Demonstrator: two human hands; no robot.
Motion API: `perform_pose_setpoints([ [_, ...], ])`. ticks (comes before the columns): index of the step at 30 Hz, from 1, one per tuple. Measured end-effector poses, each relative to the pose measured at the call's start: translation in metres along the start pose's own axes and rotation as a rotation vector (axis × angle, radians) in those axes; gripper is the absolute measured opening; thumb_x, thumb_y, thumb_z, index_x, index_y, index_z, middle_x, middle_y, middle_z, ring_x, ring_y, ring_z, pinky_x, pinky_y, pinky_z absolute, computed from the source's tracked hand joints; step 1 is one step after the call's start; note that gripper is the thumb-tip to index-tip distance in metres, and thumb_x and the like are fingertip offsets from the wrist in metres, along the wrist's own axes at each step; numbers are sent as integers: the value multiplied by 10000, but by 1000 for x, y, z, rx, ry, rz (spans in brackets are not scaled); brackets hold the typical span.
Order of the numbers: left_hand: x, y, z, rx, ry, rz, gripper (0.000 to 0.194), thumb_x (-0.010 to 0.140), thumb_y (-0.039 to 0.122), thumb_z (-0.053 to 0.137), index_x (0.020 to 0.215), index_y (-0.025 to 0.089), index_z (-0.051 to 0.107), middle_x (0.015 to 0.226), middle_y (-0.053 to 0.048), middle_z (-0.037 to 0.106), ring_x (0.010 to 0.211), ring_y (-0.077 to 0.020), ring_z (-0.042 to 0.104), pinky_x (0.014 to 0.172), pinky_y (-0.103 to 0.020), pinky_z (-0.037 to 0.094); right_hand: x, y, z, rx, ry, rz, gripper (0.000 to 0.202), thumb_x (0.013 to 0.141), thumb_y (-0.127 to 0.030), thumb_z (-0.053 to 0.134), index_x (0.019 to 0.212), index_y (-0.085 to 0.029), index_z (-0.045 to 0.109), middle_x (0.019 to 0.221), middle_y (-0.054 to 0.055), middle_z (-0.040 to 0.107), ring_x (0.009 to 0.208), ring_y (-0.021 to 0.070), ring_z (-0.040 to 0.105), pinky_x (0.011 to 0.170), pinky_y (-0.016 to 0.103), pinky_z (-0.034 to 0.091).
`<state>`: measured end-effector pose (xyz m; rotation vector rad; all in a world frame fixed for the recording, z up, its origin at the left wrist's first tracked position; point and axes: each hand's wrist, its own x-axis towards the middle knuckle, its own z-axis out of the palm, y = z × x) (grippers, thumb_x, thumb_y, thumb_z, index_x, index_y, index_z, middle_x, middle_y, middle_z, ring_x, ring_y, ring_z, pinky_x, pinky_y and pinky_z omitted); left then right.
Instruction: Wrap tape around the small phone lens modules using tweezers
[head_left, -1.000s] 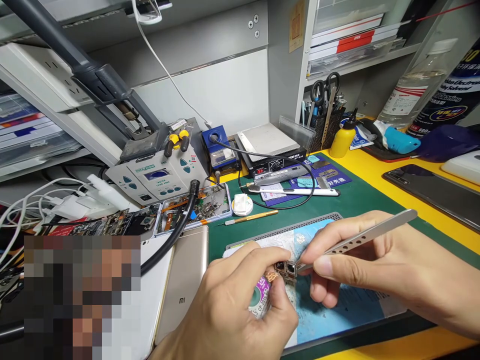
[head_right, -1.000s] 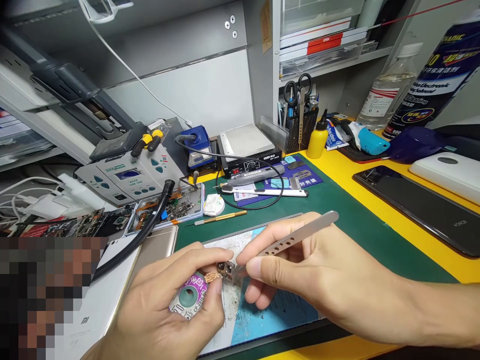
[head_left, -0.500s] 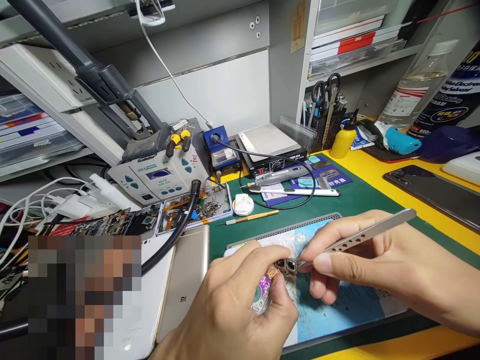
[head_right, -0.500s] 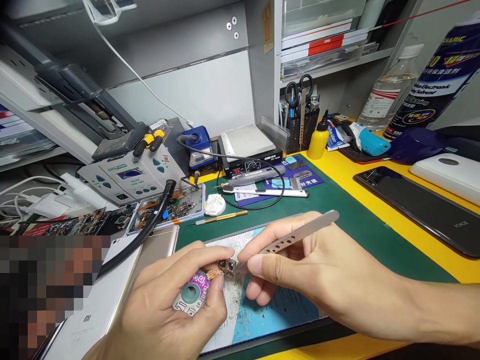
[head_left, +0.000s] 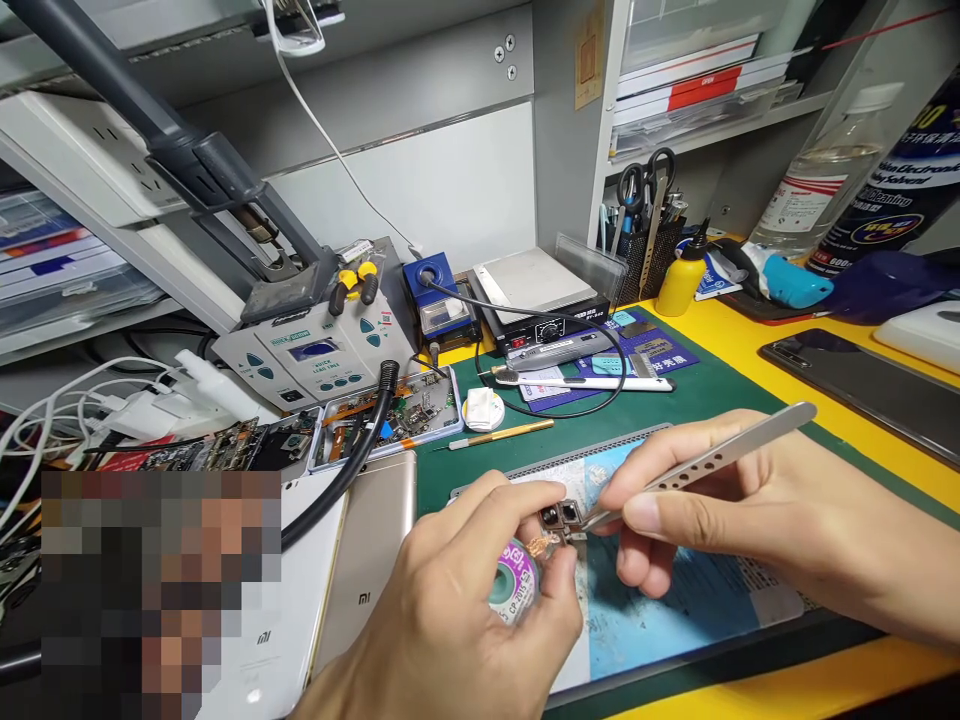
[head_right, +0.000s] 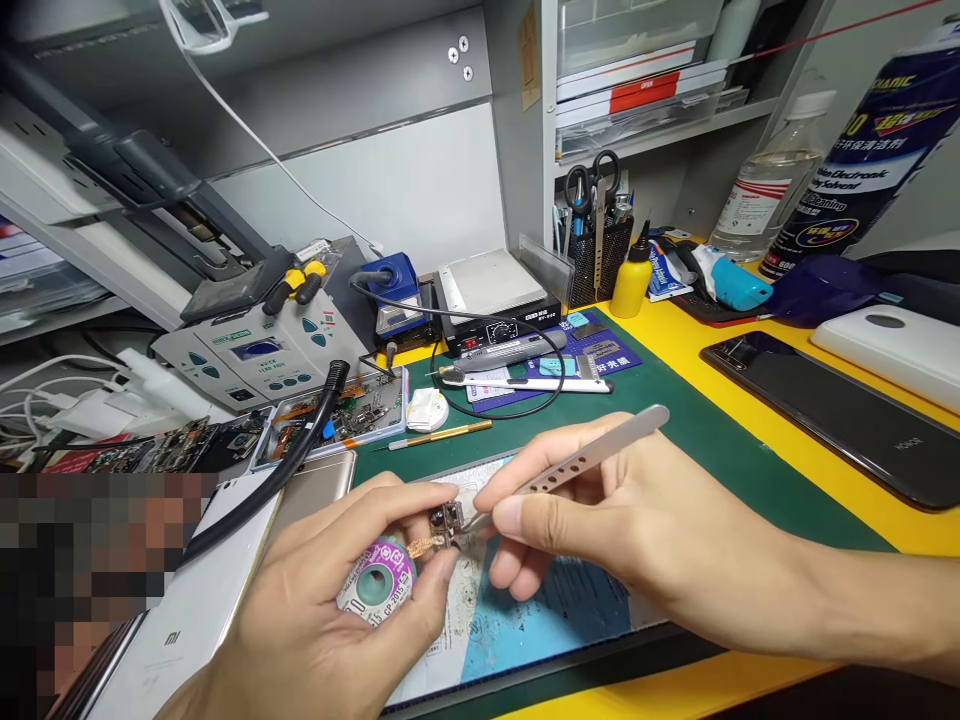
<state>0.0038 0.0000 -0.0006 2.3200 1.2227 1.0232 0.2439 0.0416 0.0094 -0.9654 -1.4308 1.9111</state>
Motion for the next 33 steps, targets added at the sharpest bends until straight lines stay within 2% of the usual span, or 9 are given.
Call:
perform_pose_setpoints([
  [7, 2, 1, 1, -21, 31, 35, 251, 886, 31, 649, 1105, 138, 709, 815, -1, 642, 734, -113, 641, 703, -198, 511, 2, -1, 1, 63, -14, 11, 197, 867, -332, 844, 957, -172, 773, 757, 58, 800, 729, 201, 745, 700, 285, 560],
  [15, 2, 2, 1, -23, 12, 17, 261, 860, 50, 659, 1100, 126, 726, 807, -2, 649, 735, -107, 648, 715, -188, 518, 0, -1, 0, 44, -19, 19, 174, 872, -315, 840, 953, -177, 771, 774, 50, 802, 746, 190, 740, 714, 270, 560],
  [21, 5, 1, 4, -16, 52, 63, 262, 837, 42, 630, 1065, 73, 754, 765, -33, 669, 696, -134, 649, 675, -225, 530, 0, -4, 3, -61, 4, 34, 187, 888, -351, 818, 963, -185, 782, 780, 56, 796, 766, 206, 729, 701, 279, 558],
  [33, 6, 0, 4, -26, 19, 55, 261, 836, 52, 622, 1054, 81, 762, 782, -38, 673, 701, -137, 640, 668, -230, 530, 1, -2, 7, -35, -12, -20, 137, 898, -327, 813, 948, -201, 793, 778, 41, 801, 764, 184, 748, 703, 245, 588],
])
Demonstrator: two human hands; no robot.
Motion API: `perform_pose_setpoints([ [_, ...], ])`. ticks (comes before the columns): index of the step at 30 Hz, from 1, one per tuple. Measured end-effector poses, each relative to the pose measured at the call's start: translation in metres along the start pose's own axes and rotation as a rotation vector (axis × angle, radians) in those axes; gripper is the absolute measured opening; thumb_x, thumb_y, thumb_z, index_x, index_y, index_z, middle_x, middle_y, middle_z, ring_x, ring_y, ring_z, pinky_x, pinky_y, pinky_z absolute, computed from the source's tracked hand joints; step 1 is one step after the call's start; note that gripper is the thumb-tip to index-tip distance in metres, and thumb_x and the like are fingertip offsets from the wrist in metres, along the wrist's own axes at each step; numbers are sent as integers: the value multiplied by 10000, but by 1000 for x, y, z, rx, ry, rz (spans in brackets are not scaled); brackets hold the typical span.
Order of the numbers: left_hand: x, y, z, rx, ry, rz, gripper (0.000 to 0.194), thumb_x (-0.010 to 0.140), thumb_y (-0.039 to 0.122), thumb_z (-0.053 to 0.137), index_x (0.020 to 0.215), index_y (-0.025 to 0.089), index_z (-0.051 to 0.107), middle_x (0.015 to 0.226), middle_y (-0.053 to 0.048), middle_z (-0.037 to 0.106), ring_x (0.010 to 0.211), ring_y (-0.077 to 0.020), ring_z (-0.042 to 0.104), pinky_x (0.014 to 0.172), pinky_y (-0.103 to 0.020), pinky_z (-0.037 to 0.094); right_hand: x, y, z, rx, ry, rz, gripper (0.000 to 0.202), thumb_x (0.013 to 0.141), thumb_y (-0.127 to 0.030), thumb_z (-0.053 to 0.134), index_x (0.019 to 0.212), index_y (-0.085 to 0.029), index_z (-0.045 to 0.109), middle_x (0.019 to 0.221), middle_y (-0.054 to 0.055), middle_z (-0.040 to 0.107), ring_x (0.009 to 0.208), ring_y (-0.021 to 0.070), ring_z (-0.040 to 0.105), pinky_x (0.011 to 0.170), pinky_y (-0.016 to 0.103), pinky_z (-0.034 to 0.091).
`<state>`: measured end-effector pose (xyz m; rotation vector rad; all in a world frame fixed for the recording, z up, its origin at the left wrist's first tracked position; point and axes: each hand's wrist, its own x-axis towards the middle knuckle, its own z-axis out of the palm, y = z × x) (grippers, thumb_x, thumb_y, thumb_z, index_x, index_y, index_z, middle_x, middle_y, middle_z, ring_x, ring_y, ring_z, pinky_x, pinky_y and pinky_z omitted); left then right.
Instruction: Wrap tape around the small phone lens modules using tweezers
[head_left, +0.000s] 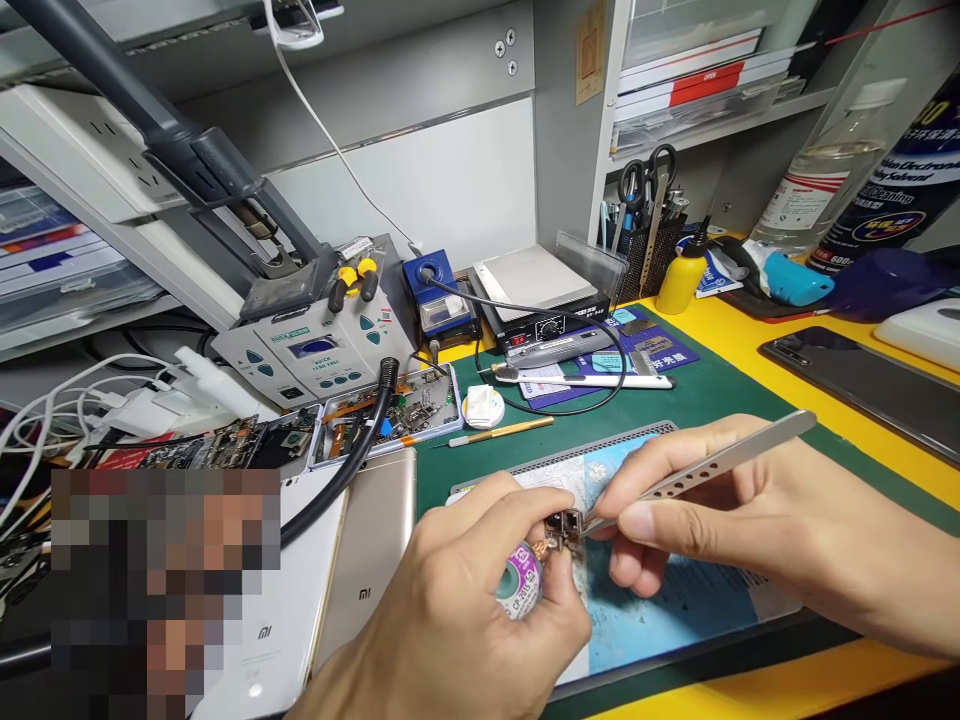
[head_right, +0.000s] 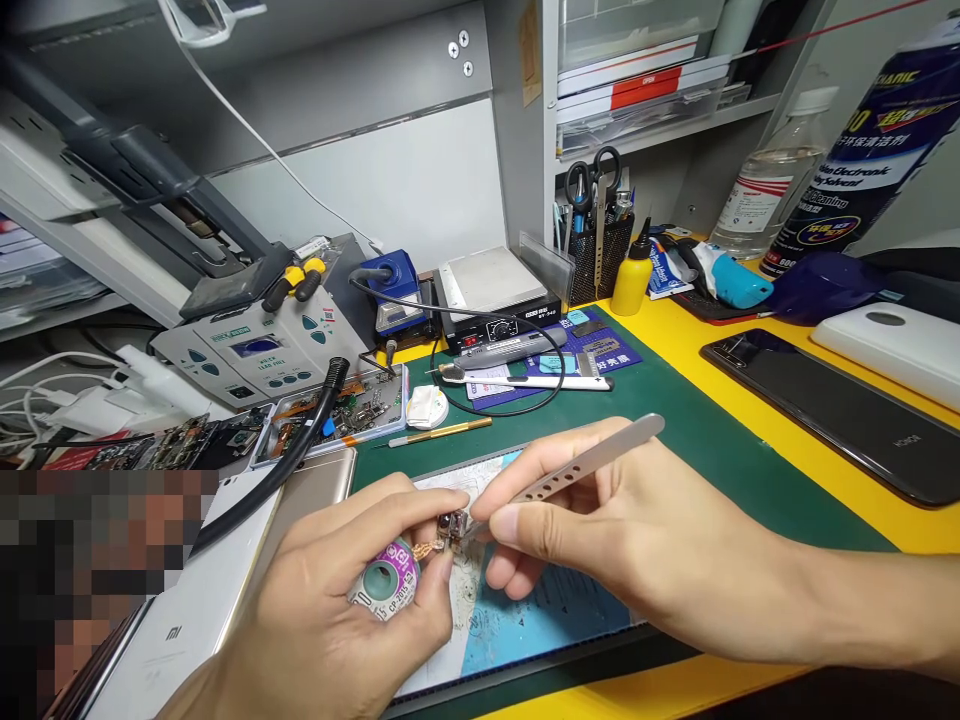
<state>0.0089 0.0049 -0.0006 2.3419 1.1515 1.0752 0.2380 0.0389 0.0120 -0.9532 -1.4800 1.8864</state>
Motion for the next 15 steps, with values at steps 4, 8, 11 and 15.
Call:
perform_pose_setpoints([
  [4, 0, -1, 1, -19, 3, 7, 262, 832, 49, 623, 1050, 78, 765, 782, -43, 682, 704, -138, 645, 681, -227, 538, -1, 1, 1, -33, 11, -23, 118, 892, -322, 817, 940, -215, 812, 790, 38, 809, 768, 191, 760, 703, 243, 599],
  [8, -1, -1, 2, -33, 2, -16, 257, 808, 47, 637, 1023, 89, 771, 769, -29, 680, 698, -128, 647, 692, -213, 540, -2, 4, 1, -72, 5, -49, 92, 909, -311, 800, 953, -233, 825, 799, 28, 808, 773, 182, 765, 690, 220, 596],
  [11, -1, -2, 2, -49, -11, -34, 264, 802, 52, 643, 1029, 92, 772, 775, -26, 684, 703, -124, 652, 705, -206, 545, -2, 6, 1, -89, -13, -79, 84, 929, -292, 780, 985, -255, 830, 826, 20, 814, 793, 177, 773, 706, 207, 600],
  [15, -1, -2, 2, -66, -10, -49, 279, 793, 54, 648, 1039, 89, 775, 780, -26, 686, 706, -122, 657, 709, -199, 547, -2, 7, 0, -118, -10, -113, 74, 920, -283, 786, 970, -263, 838, 811, 15, 815, 770, 173, 773, 692, 200, 603],
])
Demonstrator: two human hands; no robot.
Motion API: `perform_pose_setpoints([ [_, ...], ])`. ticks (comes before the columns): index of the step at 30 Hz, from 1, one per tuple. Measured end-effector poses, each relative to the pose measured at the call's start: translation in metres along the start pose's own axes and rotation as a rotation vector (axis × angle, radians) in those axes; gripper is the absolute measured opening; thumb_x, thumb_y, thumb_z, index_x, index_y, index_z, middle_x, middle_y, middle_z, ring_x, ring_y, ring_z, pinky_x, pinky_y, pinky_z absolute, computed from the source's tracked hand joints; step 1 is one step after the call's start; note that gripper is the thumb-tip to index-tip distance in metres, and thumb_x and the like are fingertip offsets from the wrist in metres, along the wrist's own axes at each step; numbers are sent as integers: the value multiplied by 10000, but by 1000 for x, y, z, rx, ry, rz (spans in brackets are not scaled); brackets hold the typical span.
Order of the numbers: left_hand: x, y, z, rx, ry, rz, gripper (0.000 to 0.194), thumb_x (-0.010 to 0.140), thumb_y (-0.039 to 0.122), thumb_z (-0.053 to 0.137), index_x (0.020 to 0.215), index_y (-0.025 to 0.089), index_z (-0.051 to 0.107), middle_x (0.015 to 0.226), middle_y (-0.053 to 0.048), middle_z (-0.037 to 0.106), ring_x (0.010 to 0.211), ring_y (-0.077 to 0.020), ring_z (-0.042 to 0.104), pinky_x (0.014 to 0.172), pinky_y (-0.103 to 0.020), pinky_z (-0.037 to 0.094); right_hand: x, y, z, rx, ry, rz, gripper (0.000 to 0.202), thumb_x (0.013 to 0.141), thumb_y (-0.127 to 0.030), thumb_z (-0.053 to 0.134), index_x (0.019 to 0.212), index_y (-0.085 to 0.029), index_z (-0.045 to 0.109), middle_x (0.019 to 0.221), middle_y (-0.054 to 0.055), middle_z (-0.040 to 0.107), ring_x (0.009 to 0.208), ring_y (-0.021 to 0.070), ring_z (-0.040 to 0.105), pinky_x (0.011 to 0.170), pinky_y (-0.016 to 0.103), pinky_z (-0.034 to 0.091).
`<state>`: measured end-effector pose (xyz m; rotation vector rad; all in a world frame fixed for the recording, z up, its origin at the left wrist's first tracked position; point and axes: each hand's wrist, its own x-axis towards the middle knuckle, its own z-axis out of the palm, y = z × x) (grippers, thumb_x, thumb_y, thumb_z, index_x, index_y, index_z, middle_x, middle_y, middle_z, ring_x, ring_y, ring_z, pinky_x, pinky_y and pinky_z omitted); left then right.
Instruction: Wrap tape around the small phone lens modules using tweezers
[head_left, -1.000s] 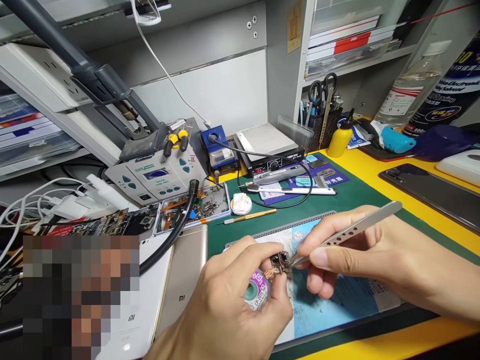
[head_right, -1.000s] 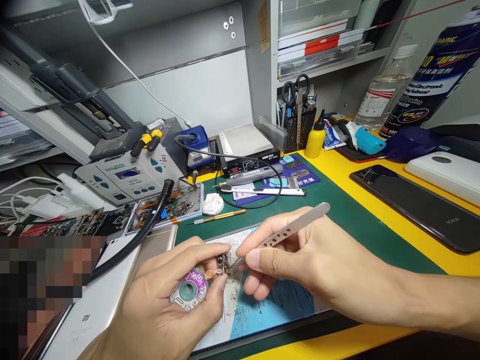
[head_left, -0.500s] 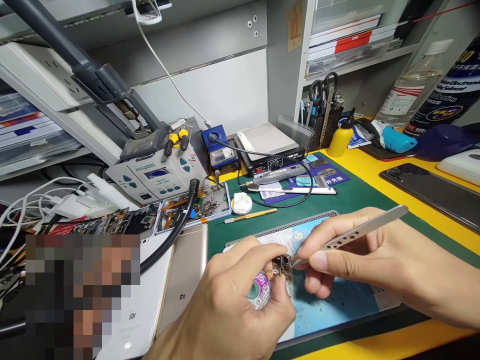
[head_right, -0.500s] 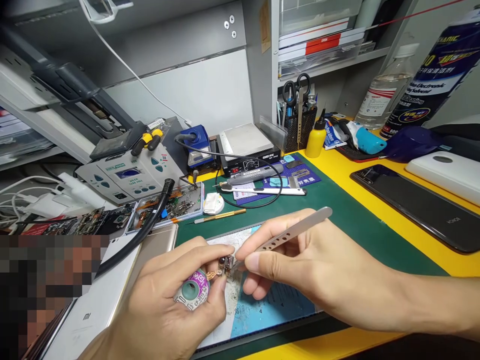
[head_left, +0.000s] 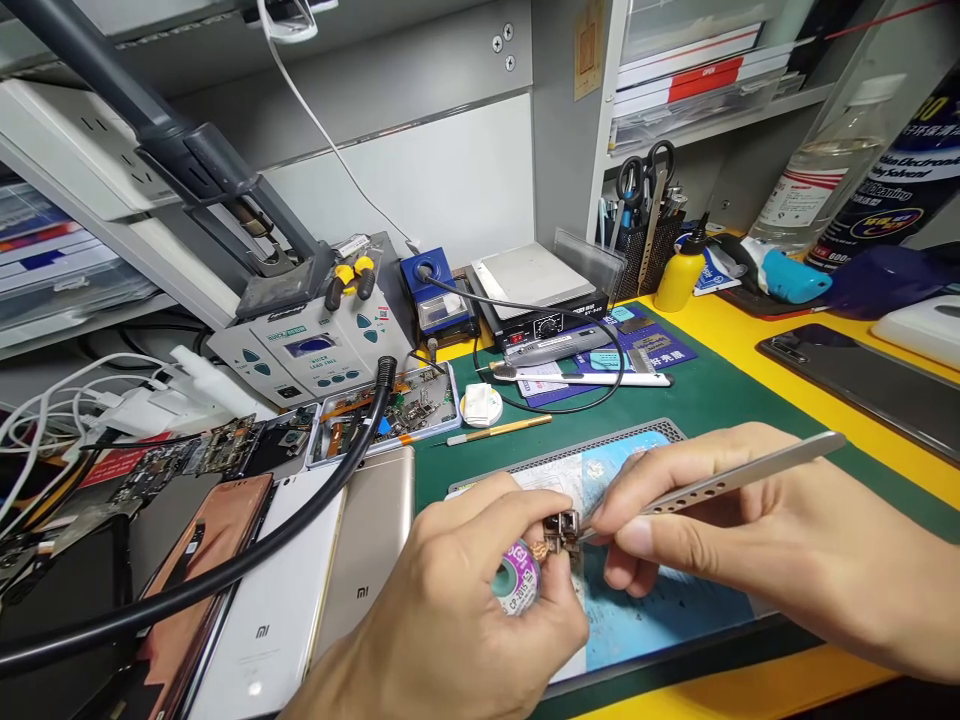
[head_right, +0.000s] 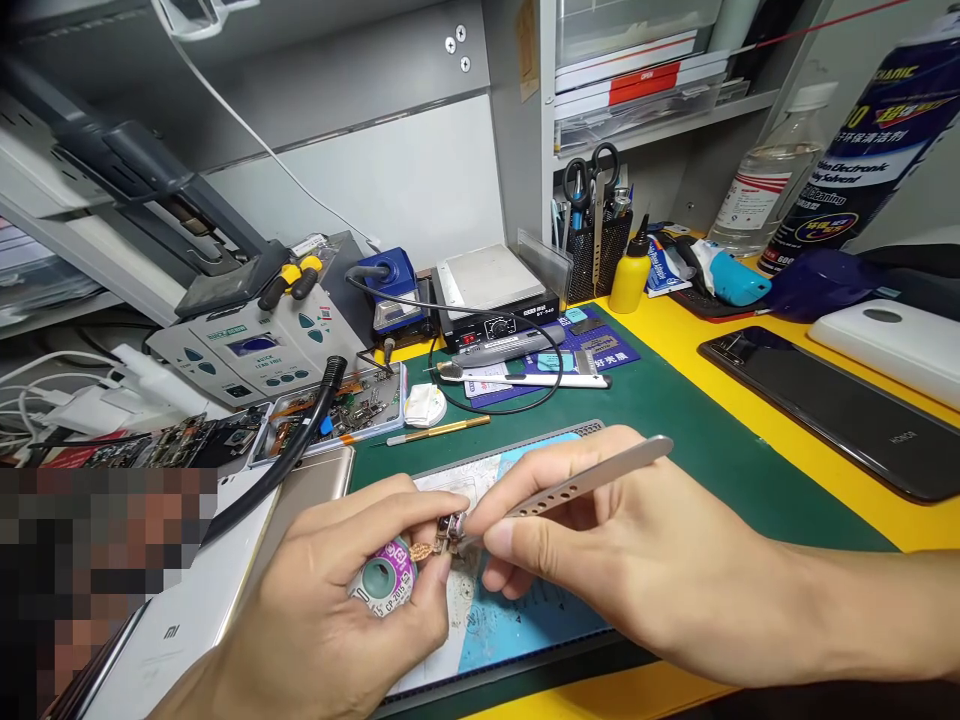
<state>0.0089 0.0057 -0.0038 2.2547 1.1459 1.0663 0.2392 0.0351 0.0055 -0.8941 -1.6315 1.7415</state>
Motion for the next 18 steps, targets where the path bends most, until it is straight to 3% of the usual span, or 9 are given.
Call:
perform_pose_setpoints([
  [18, 2, 4, -3, 41, 55, -2, 216, 786, 61, 661, 971, 96, 768, 727, 2, 678, 676, -91, 668, 705, -157, 529, -2, 0, -3, -10, 26, 31, 92, 929, -341, 782, 943, -262, 826, 807, 2, 819, 768, 160, 773, 678, 188, 591],
])
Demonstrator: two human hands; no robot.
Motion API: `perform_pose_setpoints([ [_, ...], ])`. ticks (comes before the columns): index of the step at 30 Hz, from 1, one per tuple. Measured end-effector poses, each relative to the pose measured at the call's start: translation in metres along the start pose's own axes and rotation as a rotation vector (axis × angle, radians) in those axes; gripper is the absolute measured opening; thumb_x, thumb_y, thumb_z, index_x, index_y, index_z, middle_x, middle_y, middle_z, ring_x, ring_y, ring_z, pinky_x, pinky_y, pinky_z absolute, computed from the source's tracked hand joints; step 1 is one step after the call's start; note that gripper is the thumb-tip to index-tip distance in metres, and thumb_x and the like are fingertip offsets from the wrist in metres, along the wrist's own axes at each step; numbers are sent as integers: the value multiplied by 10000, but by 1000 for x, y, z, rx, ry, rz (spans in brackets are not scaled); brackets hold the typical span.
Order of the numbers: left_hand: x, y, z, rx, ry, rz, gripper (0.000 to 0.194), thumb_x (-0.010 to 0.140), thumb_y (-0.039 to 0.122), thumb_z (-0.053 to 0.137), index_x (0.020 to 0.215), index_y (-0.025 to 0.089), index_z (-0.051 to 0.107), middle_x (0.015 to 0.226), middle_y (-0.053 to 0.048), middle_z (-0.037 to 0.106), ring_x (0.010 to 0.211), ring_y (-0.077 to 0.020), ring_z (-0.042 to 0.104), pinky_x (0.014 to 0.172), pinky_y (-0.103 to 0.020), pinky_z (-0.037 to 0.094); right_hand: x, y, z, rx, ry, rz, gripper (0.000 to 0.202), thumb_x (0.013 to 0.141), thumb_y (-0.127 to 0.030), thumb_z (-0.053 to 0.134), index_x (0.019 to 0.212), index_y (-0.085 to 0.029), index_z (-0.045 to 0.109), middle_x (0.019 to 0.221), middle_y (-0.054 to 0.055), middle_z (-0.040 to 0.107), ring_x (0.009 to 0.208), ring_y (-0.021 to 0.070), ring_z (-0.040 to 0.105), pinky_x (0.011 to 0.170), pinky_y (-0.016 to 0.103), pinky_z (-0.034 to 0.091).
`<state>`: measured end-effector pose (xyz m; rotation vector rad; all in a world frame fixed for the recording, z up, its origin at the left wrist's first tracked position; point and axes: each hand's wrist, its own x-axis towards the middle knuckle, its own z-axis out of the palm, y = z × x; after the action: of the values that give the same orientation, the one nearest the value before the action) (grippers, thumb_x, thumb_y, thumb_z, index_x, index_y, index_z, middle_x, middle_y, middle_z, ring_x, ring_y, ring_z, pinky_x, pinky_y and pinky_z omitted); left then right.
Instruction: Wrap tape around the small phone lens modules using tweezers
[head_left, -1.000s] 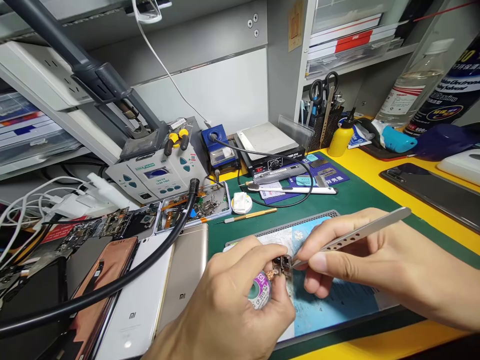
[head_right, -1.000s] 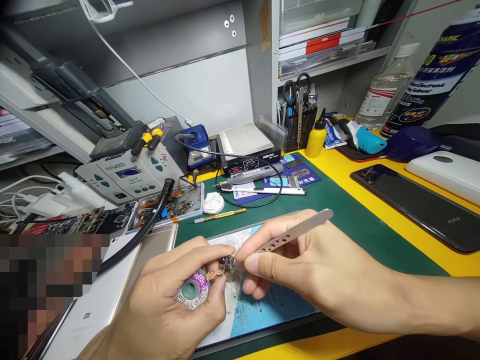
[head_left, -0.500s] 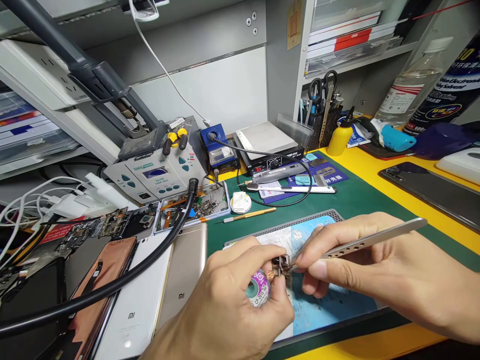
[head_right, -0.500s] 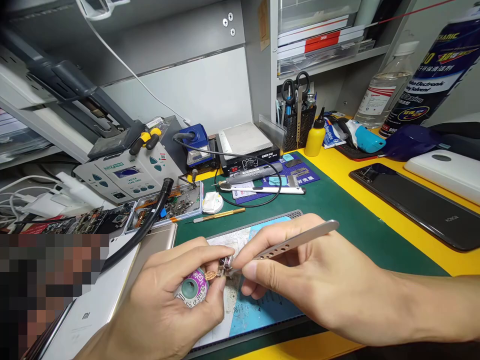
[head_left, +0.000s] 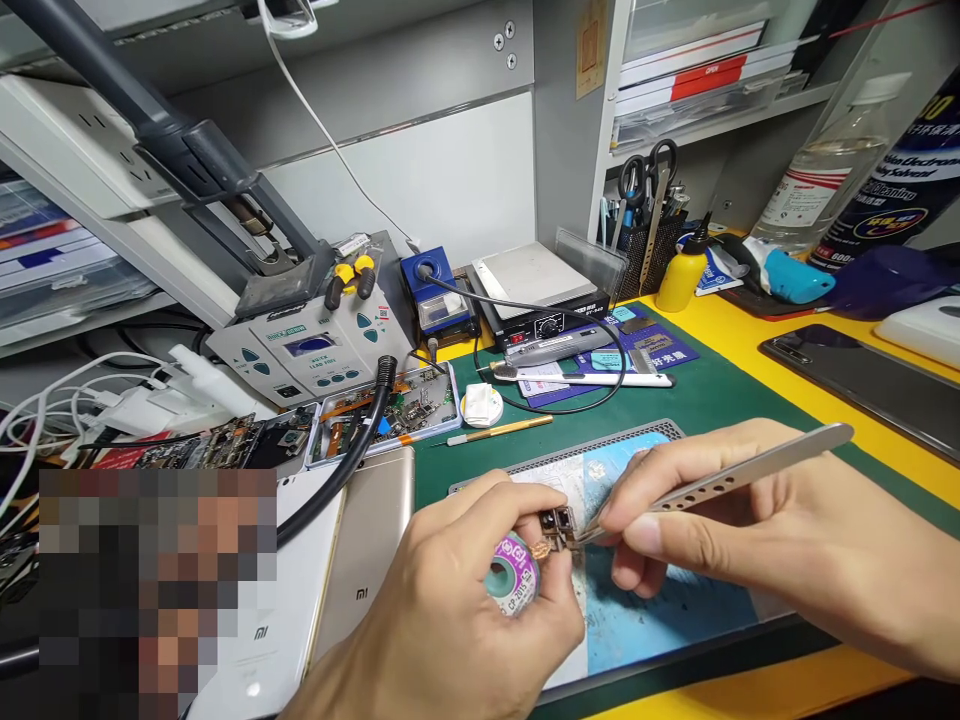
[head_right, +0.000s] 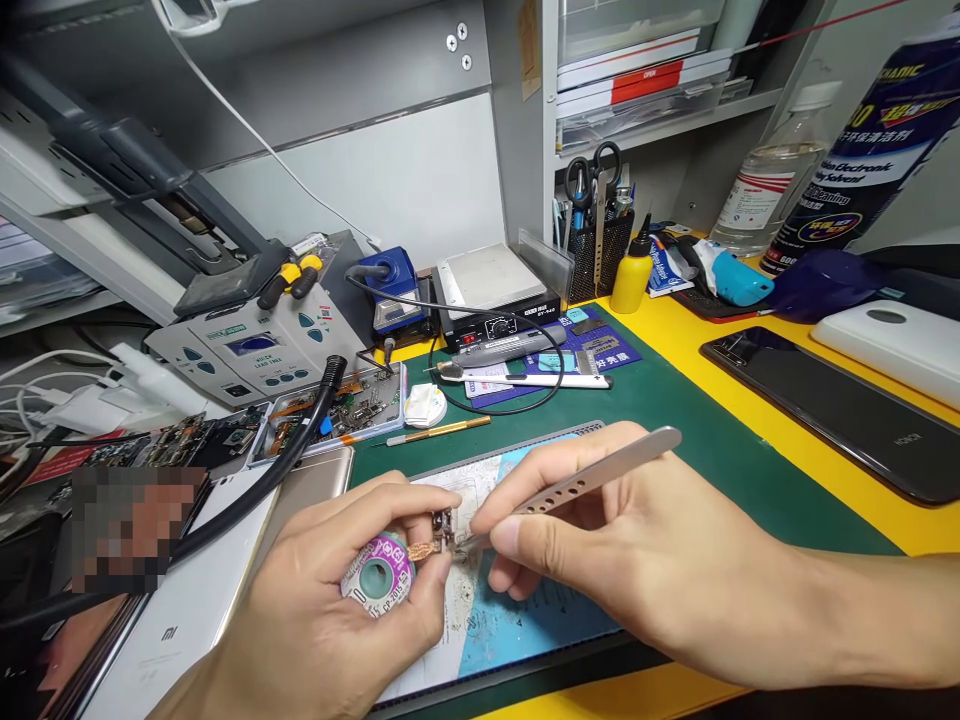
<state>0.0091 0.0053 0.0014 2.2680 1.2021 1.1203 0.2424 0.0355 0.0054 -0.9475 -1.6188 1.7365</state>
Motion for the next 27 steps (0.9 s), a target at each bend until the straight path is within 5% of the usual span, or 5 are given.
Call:
perform_pose_setpoints([
  [7, 4, 0, -3, -25, -1, -32, 209, 777, 66, 669, 952, 123, 768, 711, 22, 683, 650, -82, 667, 683, -148, 531, 1, -6, 1, -53, 38, -29, 103, 914, -339, 792, 926, -241, 822, 801, 16, 821, 763, 177, 776, 681, 207, 601],
  [19, 6, -9, -26, -499, -241, -513, 241, 917, 291, 718, 1149, 237, 756, 867, -5, 724, 719, -124, 648, 647, -203, 536, -2, -11, 0, -53, 99, -53, 120, 844, -371, 849, 891, -263, 829, 809, 34, 823, 740, 207, 773, 627, 231, 595],
  [27, 7, -11, -28, -524, -268, -566, 153, 932, 303, 710, 1047, 231, 782, 846, -24, 745, 730, -139, 629, 650, -229, 488, -1, -10, 1, -83, 105, -61, 135, 844, -398, 844, 900, -276, 833, 827, 35, 826, 762, 227, 785, 616, 243, 593],
])
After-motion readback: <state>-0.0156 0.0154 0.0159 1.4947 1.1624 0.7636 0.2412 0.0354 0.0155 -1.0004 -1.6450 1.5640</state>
